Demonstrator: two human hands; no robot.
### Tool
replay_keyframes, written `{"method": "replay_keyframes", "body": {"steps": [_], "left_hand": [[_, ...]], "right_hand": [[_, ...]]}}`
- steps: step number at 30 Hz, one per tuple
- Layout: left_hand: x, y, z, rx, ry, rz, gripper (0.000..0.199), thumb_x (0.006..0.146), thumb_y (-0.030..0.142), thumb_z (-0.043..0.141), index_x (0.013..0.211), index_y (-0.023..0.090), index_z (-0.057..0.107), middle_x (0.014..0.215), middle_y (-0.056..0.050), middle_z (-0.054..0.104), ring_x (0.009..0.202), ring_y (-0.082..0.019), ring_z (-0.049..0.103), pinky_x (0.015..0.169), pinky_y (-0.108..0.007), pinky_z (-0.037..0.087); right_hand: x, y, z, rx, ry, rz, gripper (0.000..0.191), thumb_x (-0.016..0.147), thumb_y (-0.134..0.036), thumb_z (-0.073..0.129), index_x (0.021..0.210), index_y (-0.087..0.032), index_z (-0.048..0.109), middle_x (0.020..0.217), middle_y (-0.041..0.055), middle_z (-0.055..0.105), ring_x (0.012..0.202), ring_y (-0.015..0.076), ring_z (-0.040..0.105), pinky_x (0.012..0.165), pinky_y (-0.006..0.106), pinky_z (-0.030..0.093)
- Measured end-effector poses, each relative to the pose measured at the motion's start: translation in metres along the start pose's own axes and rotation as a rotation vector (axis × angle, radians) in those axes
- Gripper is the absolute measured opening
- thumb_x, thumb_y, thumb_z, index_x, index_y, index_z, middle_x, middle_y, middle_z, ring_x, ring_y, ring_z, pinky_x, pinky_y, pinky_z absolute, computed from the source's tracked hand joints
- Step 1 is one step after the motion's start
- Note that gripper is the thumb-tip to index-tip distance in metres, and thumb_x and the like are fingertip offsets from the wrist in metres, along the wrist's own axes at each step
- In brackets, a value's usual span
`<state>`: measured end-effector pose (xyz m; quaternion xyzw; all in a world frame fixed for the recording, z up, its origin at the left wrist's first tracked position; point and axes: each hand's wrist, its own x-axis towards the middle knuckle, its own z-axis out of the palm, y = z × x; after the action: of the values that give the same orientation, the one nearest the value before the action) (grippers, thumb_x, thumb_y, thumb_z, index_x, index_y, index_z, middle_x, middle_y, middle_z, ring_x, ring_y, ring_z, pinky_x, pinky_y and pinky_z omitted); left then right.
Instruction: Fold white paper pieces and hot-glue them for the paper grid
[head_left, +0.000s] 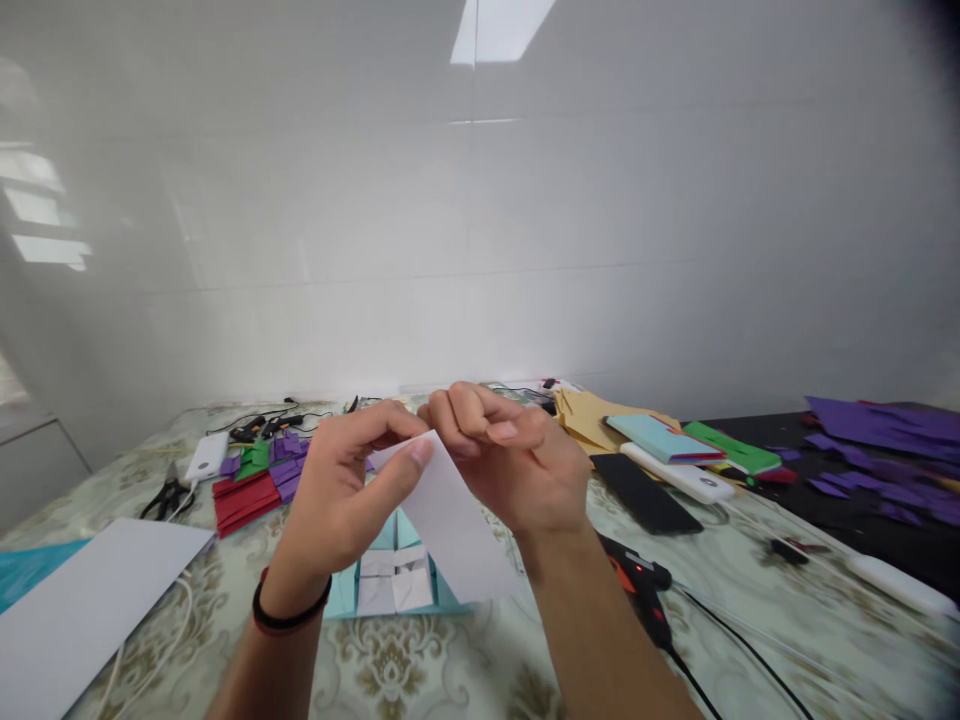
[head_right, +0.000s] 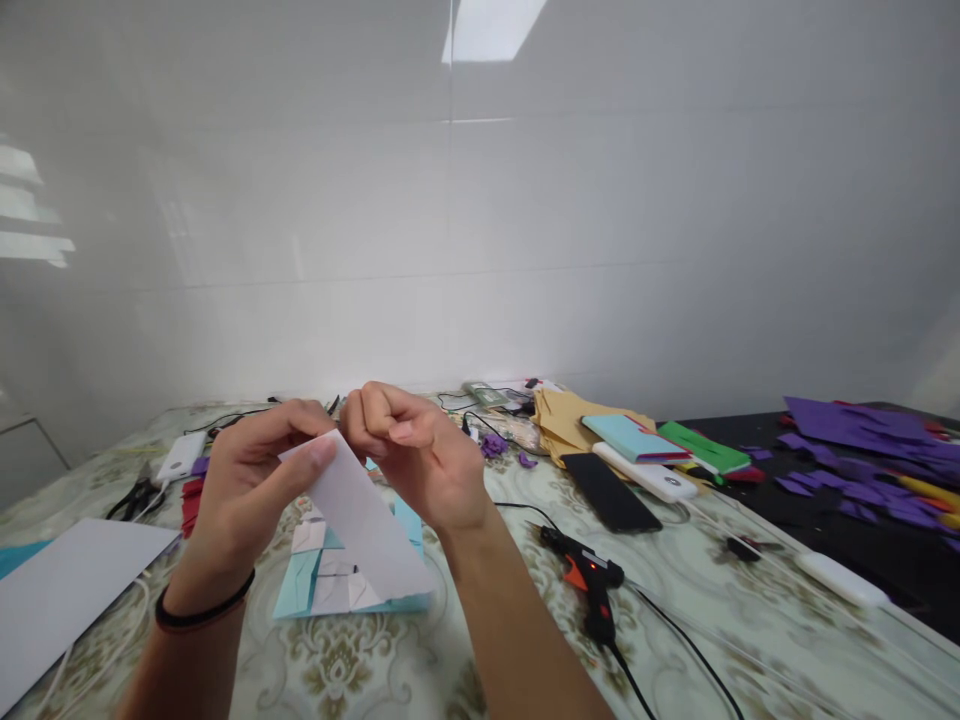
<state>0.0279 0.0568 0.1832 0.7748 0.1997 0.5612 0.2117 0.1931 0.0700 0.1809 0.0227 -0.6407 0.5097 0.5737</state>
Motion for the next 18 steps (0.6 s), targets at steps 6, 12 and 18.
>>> {"method": "replay_keyframes", "body": {"steps": [6,12,18], "left_hand": [[-0.0013,-0.0001,-0.0013,-0.001,-0.022,-0.01,0.017,0.095,0.019,0.064,0.079,0.02,0.069,0.072,0.002,0.068,0.063,-0.012,0.057,0.059,-0.025,0.043],[-0.002,-0.0007,-0.0006,-0.011,-0.032,-0.022,0.017,0.096,0.018,0.063,0.081,0.021,0.069,0.073,0.003,0.067,0.064,-0.011,0.056,0.061,-0.023,0.043],[-0.0007,-0.0015,0.0001,-0.023,-0.014,-0.035,0.017,0.096,0.017,0.063,0.081,0.02,0.069,0.073,0.003,0.066,0.065,-0.01,0.057,0.061,-0.023,0.043]], "right_hand": [[0.0004,0.0009,0.0013,-0.008,-0.023,-0.007,0.034,0.087,-0.037,0.056,0.066,-0.024,0.032,0.064,-0.0022,0.027,0.063,0.0192,0.026,0.062,0.034,0.027],[-0.001,0.0046,-0.0001,0.025,-0.027,0.005,0.036,0.092,-0.035,0.057,0.067,-0.023,0.034,0.066,-0.0029,0.028,0.063,0.0178,0.026,0.061,0.032,0.026],[-0.0006,0.004,-0.0023,0.07,-0.054,0.018,0.03,0.089,-0.031,0.056,0.069,-0.023,0.035,0.069,-0.002,0.029,0.066,0.0186,0.024,0.064,0.033,0.025]]}}
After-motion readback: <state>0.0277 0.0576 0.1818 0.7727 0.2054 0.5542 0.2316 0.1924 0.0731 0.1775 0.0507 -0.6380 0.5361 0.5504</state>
